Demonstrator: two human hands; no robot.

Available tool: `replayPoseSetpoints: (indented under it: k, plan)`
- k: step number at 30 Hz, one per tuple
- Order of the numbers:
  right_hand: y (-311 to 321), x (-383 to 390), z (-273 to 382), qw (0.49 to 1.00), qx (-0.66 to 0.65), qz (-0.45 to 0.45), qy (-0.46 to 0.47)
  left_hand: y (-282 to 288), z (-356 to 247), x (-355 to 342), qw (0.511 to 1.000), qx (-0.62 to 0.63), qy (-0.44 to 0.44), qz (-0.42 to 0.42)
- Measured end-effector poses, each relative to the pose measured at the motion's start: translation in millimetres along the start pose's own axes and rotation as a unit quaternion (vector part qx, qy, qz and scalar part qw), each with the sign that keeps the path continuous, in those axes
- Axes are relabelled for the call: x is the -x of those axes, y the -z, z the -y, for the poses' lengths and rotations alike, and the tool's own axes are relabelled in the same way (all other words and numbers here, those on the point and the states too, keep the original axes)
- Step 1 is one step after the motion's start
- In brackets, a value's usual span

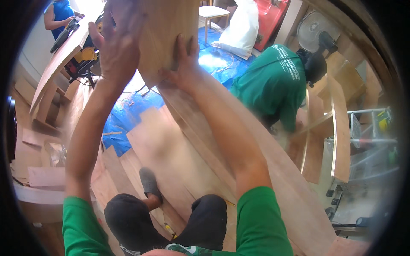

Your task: The person measures a wooden plank with a tape measure and marks it with a pencil. They then use a utility knife to cut the plank along the marked line. Finally, the person lifts the cut piece of wood.

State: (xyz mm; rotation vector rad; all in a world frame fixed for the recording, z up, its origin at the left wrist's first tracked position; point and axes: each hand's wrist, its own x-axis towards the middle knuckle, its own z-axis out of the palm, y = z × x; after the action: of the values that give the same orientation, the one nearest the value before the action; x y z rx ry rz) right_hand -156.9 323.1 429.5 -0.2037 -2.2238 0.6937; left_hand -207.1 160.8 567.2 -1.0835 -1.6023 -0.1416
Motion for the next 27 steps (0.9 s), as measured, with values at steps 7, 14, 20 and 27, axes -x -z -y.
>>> replayPoseSetpoints:
  k: [7,14,20,27]
  plan:
    - [-23,-2,-41,0.949,0.239,-0.083,0.191,-10,-63,-16,0.972,0.04,-0.229,-0.024]
    - [-6,-5,-14,0.999,0.021,-0.016,0.037,-98,-8,-58,0.975,-0.108,-0.194,0.018]
    - [-1,-3,-6,1.0,-0.017,0.006,-0.008,-85,-2,-60,0.974,-0.079,-0.203,-0.06]
    - [-5,-4,-12,0.999,0.021,-0.017,0.018,-120,-15,-83,0.989,-0.04,-0.133,-0.048]
